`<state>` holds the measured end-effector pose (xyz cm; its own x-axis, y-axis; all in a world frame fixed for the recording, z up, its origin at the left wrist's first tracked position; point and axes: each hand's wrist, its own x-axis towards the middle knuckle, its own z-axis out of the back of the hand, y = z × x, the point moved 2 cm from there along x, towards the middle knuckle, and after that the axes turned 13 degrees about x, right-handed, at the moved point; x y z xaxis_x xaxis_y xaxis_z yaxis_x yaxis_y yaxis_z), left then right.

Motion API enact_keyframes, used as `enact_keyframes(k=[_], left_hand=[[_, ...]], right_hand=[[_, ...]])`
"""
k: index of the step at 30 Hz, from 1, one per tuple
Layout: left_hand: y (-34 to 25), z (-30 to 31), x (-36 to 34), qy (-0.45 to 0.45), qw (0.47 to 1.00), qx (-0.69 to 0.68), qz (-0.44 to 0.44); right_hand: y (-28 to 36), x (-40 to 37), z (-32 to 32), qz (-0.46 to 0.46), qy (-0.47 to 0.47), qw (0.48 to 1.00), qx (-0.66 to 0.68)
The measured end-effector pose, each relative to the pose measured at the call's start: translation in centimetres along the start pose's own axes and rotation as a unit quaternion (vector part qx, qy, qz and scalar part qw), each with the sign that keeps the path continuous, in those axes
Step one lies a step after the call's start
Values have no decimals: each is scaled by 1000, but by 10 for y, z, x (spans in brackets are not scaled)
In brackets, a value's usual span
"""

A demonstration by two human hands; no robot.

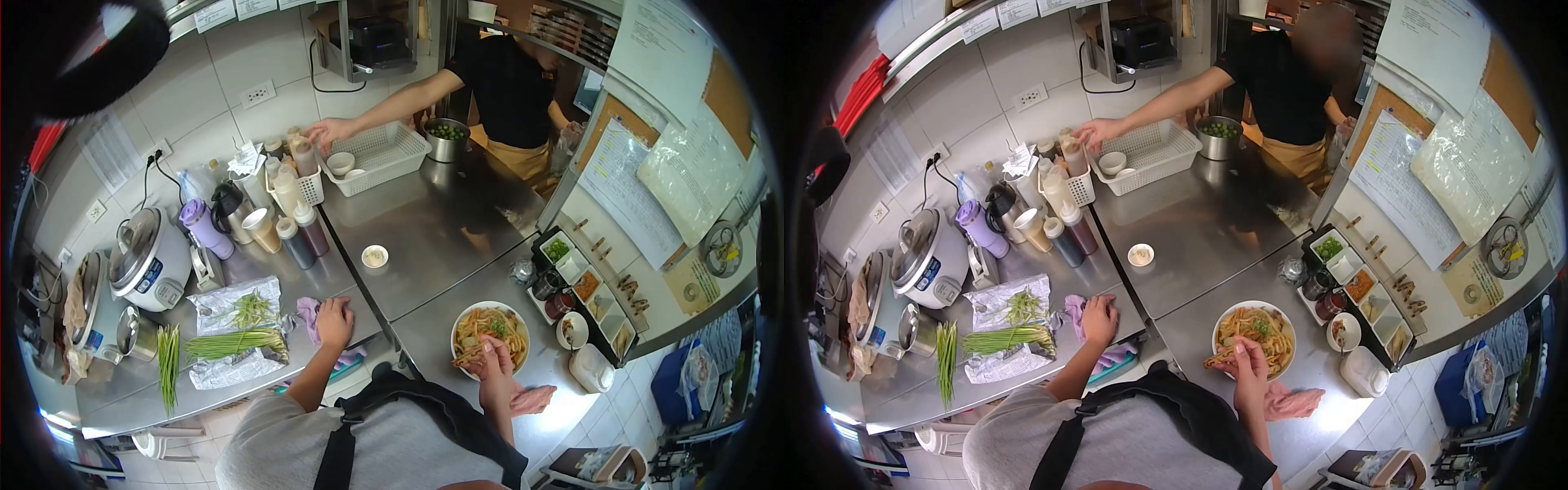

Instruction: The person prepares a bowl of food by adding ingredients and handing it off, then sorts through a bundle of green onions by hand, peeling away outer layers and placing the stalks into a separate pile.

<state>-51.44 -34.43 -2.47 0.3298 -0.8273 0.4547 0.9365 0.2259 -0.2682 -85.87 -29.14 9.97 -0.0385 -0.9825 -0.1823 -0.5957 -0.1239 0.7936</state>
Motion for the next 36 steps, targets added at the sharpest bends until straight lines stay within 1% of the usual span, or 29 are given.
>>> enact_keyframes(k=[7,21,24,27,28,29,30,31,32,33,34,35,36], left_hand=[[-1,0,1,2,1000,0,5],[-2,0,1,12,1000,3,2],[-6,1,2,25,999,14,-44],[-3,-1,-1,20,996,-23,-89],[-5,0,-5,23,997,-34,-69],[-10,6,-4,41,994,-47,-86],[-10,6,-6,80,990,-49,-103],[-4,-6,-7,49,990,-35,-129],[-15,9,-2,120,985,-21,-123],[-28,2,-2,142,979,-3,-149],[-36,-10,-1,154,970,22,-189],[-47,-19,0,158,959,37,-232],[-52,-28,-2,153,955,45,-251]], right_hand=[[2,-2,-3,-6,-1,1000,-6],[-8,-8,-4,-31,59,997,-35],[-8,-11,-3,-36,67,996,-37],[-10,-15,-9,-38,74,995,-52],[-6,-18,-6,-24,50,997,-57],[-6,-19,-3,-31,80,995,-54],[-7,-20,-1,-23,93,995,-35],[-13,-23,-1,-4,92,996,-18],[-17,-20,-3,16,97,995,-3],[-6,-24,-9,10,107,994,-37],[-10,-21,-12,91,89,989,-78],[-8,-23,-13,104,89,988,-69],[1,-20,-11,183,73,978,-74]])
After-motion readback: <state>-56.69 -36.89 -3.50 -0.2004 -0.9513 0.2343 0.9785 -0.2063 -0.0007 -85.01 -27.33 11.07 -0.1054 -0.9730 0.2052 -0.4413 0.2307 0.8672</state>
